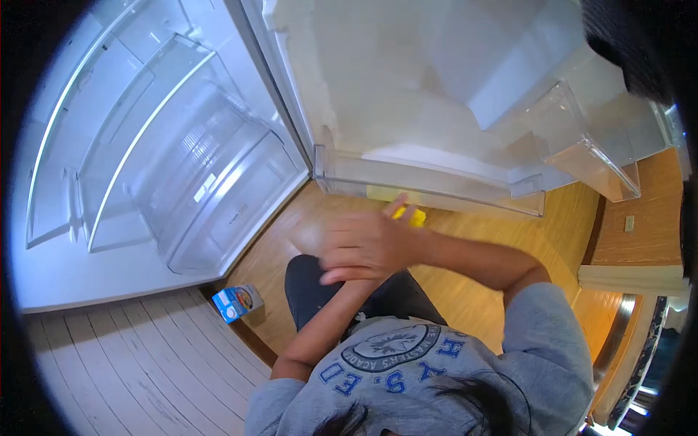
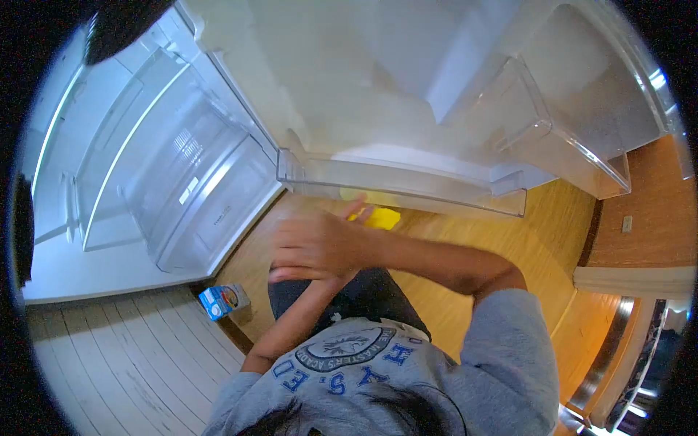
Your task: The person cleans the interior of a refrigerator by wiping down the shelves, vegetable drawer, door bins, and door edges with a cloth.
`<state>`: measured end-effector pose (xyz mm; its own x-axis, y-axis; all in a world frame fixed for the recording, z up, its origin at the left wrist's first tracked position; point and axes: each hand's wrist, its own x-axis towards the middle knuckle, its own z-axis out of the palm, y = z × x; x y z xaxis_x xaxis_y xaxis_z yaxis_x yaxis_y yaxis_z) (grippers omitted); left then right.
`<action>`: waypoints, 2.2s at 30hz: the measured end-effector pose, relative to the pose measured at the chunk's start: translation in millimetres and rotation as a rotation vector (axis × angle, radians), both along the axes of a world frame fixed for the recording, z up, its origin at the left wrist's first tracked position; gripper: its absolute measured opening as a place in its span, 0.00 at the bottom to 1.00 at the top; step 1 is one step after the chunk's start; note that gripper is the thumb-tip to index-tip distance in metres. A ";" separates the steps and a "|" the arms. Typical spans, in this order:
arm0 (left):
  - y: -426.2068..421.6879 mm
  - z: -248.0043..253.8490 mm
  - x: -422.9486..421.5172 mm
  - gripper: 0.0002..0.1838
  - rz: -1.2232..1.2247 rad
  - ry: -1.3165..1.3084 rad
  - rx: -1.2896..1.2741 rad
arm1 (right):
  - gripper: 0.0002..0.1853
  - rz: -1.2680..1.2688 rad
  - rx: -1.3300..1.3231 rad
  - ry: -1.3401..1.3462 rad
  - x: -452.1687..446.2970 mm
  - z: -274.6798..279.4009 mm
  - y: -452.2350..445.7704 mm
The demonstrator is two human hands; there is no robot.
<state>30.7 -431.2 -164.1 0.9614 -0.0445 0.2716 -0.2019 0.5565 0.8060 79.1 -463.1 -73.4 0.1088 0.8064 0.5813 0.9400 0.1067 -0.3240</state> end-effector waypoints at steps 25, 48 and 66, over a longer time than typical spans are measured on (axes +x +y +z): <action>253.2 -130.7 -167.6 0.36 1.372 0.687 1.759 | 0.28 -1.020 -0.752 0.065 100.9 -354.0 8.0; 338.1 -252.1 -202.9 0.34 1.263 0.848 1.031 | 0.20 -1.315 -0.191 0.259 116.2 -382.3 39.4; 179.9 -21.4 -141.0 0.34 0.910 0.485 1.055 | 0.23 -1.339 -0.498 0.573 35.7 -343.3 -299.2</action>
